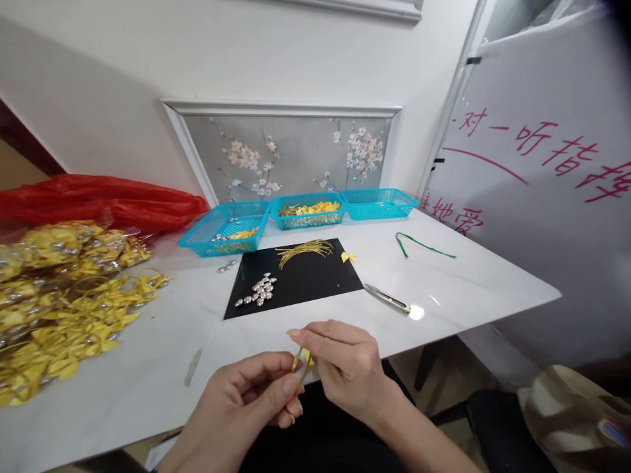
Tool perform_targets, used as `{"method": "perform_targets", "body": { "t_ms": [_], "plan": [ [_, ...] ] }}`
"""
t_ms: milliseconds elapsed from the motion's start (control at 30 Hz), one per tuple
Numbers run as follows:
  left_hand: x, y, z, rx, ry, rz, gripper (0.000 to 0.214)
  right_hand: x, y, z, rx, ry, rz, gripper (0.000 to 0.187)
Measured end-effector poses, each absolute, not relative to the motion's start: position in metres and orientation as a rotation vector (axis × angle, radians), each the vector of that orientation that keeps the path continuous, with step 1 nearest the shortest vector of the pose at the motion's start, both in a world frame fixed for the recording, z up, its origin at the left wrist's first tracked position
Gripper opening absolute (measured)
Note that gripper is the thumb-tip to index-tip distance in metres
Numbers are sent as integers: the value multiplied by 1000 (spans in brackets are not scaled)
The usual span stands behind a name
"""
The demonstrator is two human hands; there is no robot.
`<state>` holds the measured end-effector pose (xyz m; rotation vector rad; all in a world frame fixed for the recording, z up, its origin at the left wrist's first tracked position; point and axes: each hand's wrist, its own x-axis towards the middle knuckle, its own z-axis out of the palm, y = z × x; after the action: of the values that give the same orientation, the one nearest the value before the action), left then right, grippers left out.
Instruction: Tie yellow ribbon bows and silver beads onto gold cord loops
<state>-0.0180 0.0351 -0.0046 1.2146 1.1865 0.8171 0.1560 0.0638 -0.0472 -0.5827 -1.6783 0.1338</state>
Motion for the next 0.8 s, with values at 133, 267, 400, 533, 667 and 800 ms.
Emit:
{"method": "perform_targets", "body": {
  "t_ms": [133,267,400,533,667,800],
  "plan": [
    [-16,36,-4,1238,1200,801,31,155,64,-49,-580,-1693,136,40],
    [-13,37,-2,1247,1216,806,35,156,64,-50,-577,-1699,125,38],
    [-12,37,-1,1248,1205,777,37,155,65,-50,-571,-1702,104,36],
    [-12,39,-2,1204,1185,787,32,155,66,-50,-574,-1705,88,34],
    [-11,39,-1,1097,1194,804,22,156,67,-52,-581,-1710,81,33],
    [-10,38,0,1061,1202,830,20,156,67,-52,-580,-1724,78,32]
  ]
}}
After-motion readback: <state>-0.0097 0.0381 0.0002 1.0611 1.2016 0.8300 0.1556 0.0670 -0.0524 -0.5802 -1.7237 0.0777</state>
